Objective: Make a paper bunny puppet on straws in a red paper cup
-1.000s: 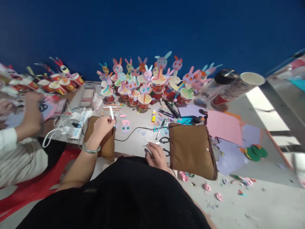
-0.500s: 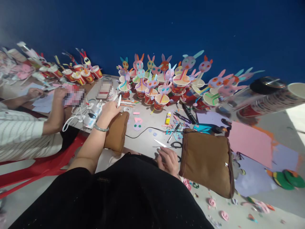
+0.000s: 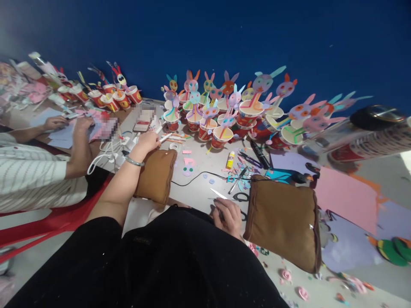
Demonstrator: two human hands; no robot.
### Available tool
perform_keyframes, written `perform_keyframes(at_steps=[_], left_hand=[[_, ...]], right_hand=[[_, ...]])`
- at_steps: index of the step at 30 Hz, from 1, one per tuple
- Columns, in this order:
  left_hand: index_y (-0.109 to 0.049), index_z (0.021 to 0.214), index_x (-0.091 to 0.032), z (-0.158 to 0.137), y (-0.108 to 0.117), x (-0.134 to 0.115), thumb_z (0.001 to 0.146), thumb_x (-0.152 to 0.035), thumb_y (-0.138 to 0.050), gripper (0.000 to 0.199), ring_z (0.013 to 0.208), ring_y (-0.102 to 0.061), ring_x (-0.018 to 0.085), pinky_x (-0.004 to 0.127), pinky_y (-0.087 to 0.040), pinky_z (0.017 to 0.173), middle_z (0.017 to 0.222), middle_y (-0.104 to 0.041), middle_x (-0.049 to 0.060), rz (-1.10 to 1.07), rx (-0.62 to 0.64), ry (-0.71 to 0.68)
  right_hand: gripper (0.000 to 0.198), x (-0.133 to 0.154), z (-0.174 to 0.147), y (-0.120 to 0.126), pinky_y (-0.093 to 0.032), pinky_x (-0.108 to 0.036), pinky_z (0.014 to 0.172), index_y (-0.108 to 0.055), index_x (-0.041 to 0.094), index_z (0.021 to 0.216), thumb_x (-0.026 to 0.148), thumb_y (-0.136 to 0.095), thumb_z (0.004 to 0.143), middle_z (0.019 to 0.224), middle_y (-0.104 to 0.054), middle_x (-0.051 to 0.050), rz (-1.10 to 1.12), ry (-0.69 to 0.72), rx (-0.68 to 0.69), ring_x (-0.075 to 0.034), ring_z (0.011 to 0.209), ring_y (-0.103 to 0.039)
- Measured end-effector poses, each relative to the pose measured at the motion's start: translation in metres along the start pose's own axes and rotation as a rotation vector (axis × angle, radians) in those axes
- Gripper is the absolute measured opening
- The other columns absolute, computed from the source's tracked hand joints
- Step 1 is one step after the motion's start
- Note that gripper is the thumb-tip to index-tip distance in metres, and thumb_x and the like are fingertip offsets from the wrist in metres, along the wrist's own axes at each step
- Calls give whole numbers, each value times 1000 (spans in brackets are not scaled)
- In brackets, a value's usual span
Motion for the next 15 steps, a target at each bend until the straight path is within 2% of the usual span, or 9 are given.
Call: perform_keyframes(at_steps=[7,9,11,13,15], left_hand=[[-79,98,-19,-1,-4,3,87,-41,-62,30,104,-70,32,37,-53,86,107,-76,15,12,8,7],[-78,101,-17,-7,3,-2,87,-40,-62,31,106,-69,32,38,-52,87,109,-75,16,-13,-28,9],[-76,105,-14,-24,19,-12,88,-35,-60,31,108,-68,31,38,-52,90,113,-74,17,-70,-127,-9],[-74,107,-14,-53,42,-25,92,-34,-56,31,107,-67,26,36,-51,94,112,-74,14,-194,-289,-136],[-74,105,-19,-88,65,-32,94,-41,-55,31,94,-68,21,33,-53,87,101,-75,8,-390,-337,-337]], right_hand=[[27,1,2,-1,-53,-40,82,-67,22,106,5,-67,84,105,-74,-9,-2,1,22,-25,96,-69],[28,1,1,-1,-54,-40,81,-67,22,106,5,-67,84,105,-75,-9,1,2,26,-25,95,-70],[28,1,1,-1,-54,-41,80,-67,22,106,6,-67,84,105,-75,-9,4,4,22,-25,94,-70],[28,1,1,-1,-54,-40,79,-67,23,106,6,-66,84,104,-75,-8,0,7,11,-25,93,-70],[28,2,2,-1,-54,-40,78,-67,23,106,6,-66,84,103,-76,-8,-11,12,7,-24,92,-71]])
Point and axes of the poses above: each hand's wrist, its own z-axis towards the middle knuckle, its own y-axis out of the back of the hand, x = y × z, the point moved 5 cm from there along z, towards the middle knuckle
